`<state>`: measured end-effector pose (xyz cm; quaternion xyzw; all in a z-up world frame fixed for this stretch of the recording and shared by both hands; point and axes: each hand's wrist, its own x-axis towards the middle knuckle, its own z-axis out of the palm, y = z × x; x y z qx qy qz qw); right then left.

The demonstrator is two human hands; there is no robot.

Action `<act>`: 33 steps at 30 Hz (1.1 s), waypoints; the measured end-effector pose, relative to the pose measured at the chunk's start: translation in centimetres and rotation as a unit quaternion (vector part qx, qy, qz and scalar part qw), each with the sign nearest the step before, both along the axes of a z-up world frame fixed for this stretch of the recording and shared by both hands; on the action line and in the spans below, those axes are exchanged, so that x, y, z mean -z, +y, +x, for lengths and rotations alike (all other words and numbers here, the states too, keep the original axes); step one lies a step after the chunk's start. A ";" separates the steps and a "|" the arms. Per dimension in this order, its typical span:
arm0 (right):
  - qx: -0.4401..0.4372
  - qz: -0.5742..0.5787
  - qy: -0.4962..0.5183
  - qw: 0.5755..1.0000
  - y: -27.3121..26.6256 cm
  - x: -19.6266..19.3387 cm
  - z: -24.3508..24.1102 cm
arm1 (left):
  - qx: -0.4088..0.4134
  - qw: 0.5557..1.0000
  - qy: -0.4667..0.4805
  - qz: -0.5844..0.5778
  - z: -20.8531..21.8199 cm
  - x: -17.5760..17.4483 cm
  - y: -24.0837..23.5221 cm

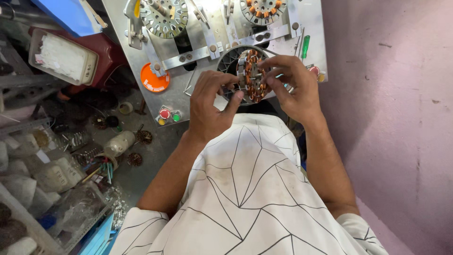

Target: The person operates an automated coil winding machine by loading a stator, initiating the winding process with a button, and then trimming the copper wire and securing the wire ends by hand.

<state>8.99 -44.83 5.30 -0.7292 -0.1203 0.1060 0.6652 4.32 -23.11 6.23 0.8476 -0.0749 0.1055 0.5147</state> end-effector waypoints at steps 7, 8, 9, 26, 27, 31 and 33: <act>-0.007 -0.101 -0.138 0.985 -0.3 -0.9 -0.4 | 0.084 0.990 -0.060 0.099 1.9 -3.1 -1.6; -0.001 -0.114 -0.152 0.982 -0.1 -1.2 -0.5 | 0.086 0.988 -0.071 0.109 2.1 -2.9 -1.6; 0.006 -0.128 -0.166 0.978 0.1 -1.6 -0.6 | 0.089 0.985 -0.082 0.119 2.3 -2.8 -1.5; 0.042 0.013 0.150 0.988 1.3 -2.8 -1.5 | 0.200 0.952 -0.198 0.123 4.9 -1.7 1.6; 0.046 0.014 0.166 0.985 1.3 -2.8 -1.5 | 0.197 0.955 -0.186 0.118 4.8 -1.7 1.5; 0.051 -0.106 -0.066 0.991 1.6 -3.6 -1.8 | 0.176 0.978 -0.098 0.057 4.6 -1.7 0.9; 0.062 -0.167 -0.139 0.974 1.9 -4.0 -2.1 | 0.182 0.979 -0.081 0.040 4.6 -1.7 1.0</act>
